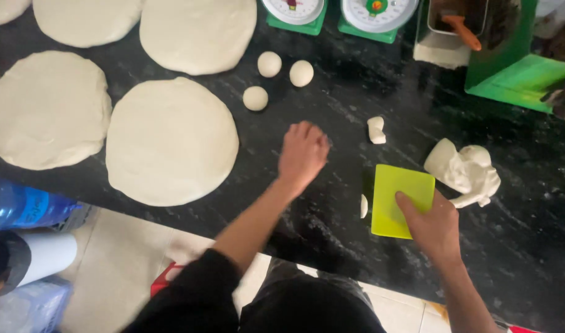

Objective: The person weighs a large piece of dough on a green scale, then uses a yellow scraper to cut smaller portions from a bulk mass. They roll these portions into small balls and arrange them on the countertop alongside several larger, flattened dough rounds.

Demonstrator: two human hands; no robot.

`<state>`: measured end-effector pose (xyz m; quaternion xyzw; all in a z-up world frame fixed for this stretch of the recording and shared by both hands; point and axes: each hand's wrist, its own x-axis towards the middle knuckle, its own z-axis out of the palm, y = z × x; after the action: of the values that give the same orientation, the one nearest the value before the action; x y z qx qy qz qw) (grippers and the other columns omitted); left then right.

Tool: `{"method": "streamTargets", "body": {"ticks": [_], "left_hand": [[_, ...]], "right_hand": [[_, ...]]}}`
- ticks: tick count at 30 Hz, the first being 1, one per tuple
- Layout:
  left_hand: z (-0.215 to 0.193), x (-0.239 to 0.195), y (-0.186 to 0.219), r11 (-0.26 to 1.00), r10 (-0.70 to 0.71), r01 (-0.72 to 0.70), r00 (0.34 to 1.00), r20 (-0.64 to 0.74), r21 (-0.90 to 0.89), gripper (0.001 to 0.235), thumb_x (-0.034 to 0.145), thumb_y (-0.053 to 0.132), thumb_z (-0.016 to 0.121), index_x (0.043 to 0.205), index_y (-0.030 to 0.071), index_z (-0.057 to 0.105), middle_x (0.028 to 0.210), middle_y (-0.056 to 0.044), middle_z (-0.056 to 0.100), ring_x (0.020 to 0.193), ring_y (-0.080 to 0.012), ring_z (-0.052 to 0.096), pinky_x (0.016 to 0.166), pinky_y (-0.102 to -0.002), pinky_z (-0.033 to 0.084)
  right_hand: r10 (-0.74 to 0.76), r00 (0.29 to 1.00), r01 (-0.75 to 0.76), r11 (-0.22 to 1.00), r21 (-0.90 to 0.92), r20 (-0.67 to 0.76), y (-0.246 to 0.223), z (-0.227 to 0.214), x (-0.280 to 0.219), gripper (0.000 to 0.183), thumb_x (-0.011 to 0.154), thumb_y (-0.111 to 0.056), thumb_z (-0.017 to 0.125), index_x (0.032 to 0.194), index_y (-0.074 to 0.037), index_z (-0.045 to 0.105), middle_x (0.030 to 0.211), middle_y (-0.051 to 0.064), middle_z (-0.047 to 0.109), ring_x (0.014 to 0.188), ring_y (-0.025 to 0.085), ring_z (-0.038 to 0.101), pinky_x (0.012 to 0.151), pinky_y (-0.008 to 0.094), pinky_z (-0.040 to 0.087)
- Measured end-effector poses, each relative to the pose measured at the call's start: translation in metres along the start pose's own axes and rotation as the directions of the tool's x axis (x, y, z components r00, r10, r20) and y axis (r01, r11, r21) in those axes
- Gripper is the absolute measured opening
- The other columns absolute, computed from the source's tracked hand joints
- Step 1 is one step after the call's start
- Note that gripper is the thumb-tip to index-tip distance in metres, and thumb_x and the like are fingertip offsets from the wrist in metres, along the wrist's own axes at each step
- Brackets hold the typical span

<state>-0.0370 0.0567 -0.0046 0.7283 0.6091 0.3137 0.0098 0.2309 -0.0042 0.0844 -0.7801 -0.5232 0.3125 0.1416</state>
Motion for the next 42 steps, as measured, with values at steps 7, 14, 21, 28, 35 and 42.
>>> {"method": "streamTargets", "body": {"ticks": [7, 14, 21, 28, 35, 42], "left_hand": [[-0.058, -0.059, 0.0, 0.896, 0.089, -0.044, 0.993, 0.082, -0.441, 0.031, 0.097, 0.024, 0.069, 0.118, 0.003, 0.064, 0.111, -0.022, 0.064, 0.112, -0.0456, 0.061, 0.1, -0.052, 0.048], [-0.014, 0.132, -0.036, 0.864, 0.09, -0.041, 0.993, 0.073, -0.502, 0.044, 0.088, 0.029, 0.083, 0.124, 0.012, 0.064, 0.117, -0.009, 0.072, 0.103, -0.0272, 0.07, 0.089, -0.039, 0.054], [0.019, 0.104, 0.054, 0.923, 0.214, -0.14, 0.961, 0.175, -0.358, 0.037, 0.1, 0.029, 0.065, 0.122, 0.008, 0.045, 0.12, -0.018, 0.048, 0.111, -0.0431, 0.046, 0.09, -0.055, 0.037], [0.103, -0.065, 0.157, 0.776, 0.574, -0.434, 0.786, 0.228, -0.458, 0.04, 0.102, 0.024, 0.059, 0.139, 0.009, 0.057, 0.134, -0.013, 0.059, 0.135, -0.0345, 0.052, 0.118, -0.05, 0.038], [0.031, -0.082, 0.09, 0.789, 0.529, -0.446, 0.843, 0.099, -0.422, 0.043, 0.102, 0.01, 0.06, 0.143, 0.001, 0.053, 0.125, -0.023, 0.06, 0.124, -0.0424, 0.059, 0.111, -0.051, 0.046], [-0.035, -0.038, 0.038, 0.908, 0.099, -0.029, 0.984, 0.147, -0.419, 0.036, 0.101, 0.015, 0.065, 0.135, 0.003, 0.063, 0.117, -0.017, 0.063, 0.113, -0.039, 0.064, 0.1, -0.051, 0.051]], "right_hand": [[0.073, 0.997, -0.073, 0.996, 0.054, 0.007, -0.028, -0.011, -0.021, 0.054, 0.081, -0.05, 0.086, 0.101, -0.001, 0.073, 0.085, 0.024, 0.074, 0.09, 0.041, 0.073, 0.081, 0.05, 0.053], [0.205, 0.978, -0.205, 0.979, 0.007, -0.024, -0.01, -0.035, -0.016, 0.045, 0.09, -0.042, 0.072, 0.108, -0.001, 0.074, 0.093, 0.015, 0.076, 0.081, 0.026, 0.07, 0.066, 0.044, 0.05], [0.012, 0.978, -0.065, 0.966, -0.251, -0.208, 0.07, -0.086, 0.003, 0.05, 0.095, -0.05, 0.068, 0.105, -0.002, 0.074, 0.09, 0.016, 0.075, 0.083, 0.033, 0.072, 0.07, 0.046, 0.05], [-0.275, 0.957, 0.277, 0.784, -0.556, 0.089, 0.081, -0.095, 0.051, 0.051, 0.09, -0.059, 0.062, 0.117, -0.018, 0.077, 0.09, 0.016, 0.078, 0.09, 0.044, 0.074, 0.081, 0.057, 0.056], [-0.069, 0.997, 0.065, 0.99, 0.129, 0.029, 0.058, 0.043, 0.005, 0.043, 0.077, -0.047, 0.083, 0.094, -0.008, 0.079, 0.075, 0.016, 0.075, 0.081, 0.037, 0.074, 0.068, 0.047, 0.055], [-0.031, 0.996, 0.007, 0.964, 0.266, 0.085, -0.011, 0.07, 0.026, 0.039, 0.08, -0.043, 0.079, 0.103, -0.012, 0.078, 0.083, 0.016, 0.076, 0.086, 0.036, 0.075, 0.071, 0.051, 0.055]]}}
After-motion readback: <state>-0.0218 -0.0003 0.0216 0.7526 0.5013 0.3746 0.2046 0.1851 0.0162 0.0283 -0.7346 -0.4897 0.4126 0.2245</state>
